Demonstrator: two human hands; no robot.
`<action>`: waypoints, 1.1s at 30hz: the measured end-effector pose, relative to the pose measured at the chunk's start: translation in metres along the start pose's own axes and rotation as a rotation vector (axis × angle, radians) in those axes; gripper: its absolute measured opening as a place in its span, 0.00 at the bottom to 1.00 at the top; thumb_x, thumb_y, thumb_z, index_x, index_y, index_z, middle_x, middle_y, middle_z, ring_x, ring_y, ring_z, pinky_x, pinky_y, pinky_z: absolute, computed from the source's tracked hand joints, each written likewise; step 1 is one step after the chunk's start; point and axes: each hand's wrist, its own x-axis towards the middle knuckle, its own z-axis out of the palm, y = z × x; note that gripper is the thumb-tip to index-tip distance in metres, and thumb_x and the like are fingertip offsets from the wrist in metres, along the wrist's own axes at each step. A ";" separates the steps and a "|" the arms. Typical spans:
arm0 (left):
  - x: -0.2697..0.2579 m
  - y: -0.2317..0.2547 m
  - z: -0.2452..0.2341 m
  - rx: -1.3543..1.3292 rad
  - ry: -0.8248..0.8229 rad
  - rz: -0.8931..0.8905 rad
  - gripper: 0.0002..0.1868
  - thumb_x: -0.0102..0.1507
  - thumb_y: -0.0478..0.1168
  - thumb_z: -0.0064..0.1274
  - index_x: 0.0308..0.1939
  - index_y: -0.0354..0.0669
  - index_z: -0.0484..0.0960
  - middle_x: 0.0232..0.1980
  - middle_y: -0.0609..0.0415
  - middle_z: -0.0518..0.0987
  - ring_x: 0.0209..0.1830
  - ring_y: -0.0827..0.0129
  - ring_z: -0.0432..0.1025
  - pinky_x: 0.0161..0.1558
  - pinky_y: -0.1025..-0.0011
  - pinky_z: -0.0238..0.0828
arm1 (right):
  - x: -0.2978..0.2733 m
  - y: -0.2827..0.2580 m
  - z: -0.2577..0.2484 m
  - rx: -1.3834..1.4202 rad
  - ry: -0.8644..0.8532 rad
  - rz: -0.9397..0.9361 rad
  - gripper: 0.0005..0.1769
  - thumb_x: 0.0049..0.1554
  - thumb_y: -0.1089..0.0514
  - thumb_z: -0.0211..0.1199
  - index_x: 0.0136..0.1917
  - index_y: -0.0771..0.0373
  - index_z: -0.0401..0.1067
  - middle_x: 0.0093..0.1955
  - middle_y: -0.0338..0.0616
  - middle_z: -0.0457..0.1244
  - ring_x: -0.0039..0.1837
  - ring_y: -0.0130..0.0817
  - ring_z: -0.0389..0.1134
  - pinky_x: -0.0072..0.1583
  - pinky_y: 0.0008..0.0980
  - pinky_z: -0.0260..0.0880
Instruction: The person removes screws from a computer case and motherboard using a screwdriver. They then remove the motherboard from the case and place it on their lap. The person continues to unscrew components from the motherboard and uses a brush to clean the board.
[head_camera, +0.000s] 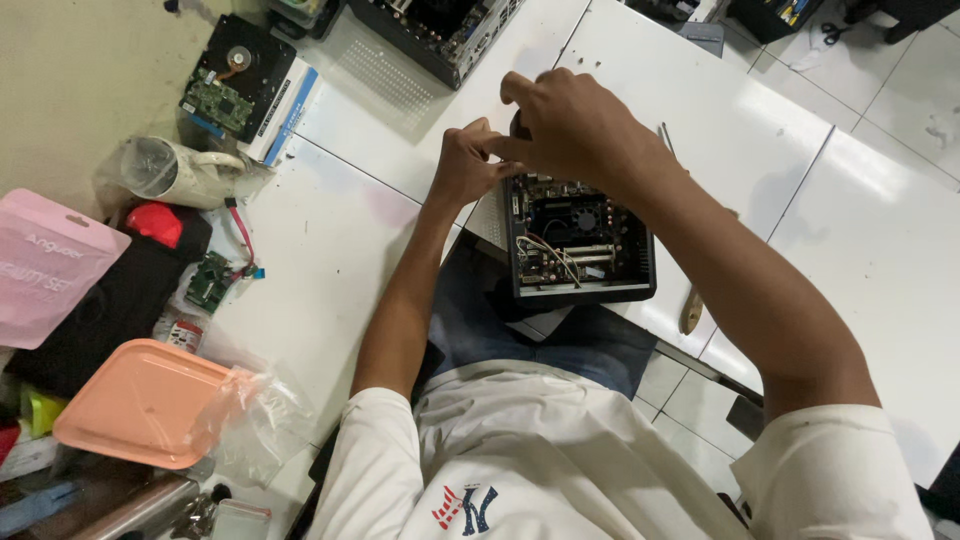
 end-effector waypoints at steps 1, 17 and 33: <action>0.004 0.000 0.000 0.002 0.000 -0.004 0.17 0.55 0.44 0.83 0.28 0.45 0.86 0.27 0.64 0.57 0.26 0.76 0.50 0.27 0.68 0.44 | 0.004 0.010 0.009 0.002 -0.002 -0.003 0.34 0.67 0.33 0.68 0.66 0.66 0.68 0.46 0.62 0.70 0.38 0.57 0.72 0.34 0.51 0.69; 0.002 0.014 -0.017 -0.054 -0.098 0.009 0.07 0.61 0.40 0.74 0.34 0.46 0.90 0.36 0.53 0.76 0.27 0.71 0.69 0.31 0.71 0.64 | 0.011 0.011 0.017 0.012 0.041 -0.127 0.07 0.67 0.58 0.58 0.49 0.60 0.75 0.39 0.52 0.65 0.34 0.54 0.68 0.33 0.48 0.62; 0.002 0.003 -0.016 0.010 -0.002 0.022 0.33 0.56 0.45 0.84 0.18 0.44 0.68 0.23 0.62 0.58 0.26 0.77 0.49 0.29 0.70 0.41 | 0.004 0.003 0.008 -0.006 0.114 -0.142 0.26 0.70 0.44 0.71 0.40 0.67 0.75 0.29 0.56 0.68 0.32 0.55 0.69 0.33 0.48 0.67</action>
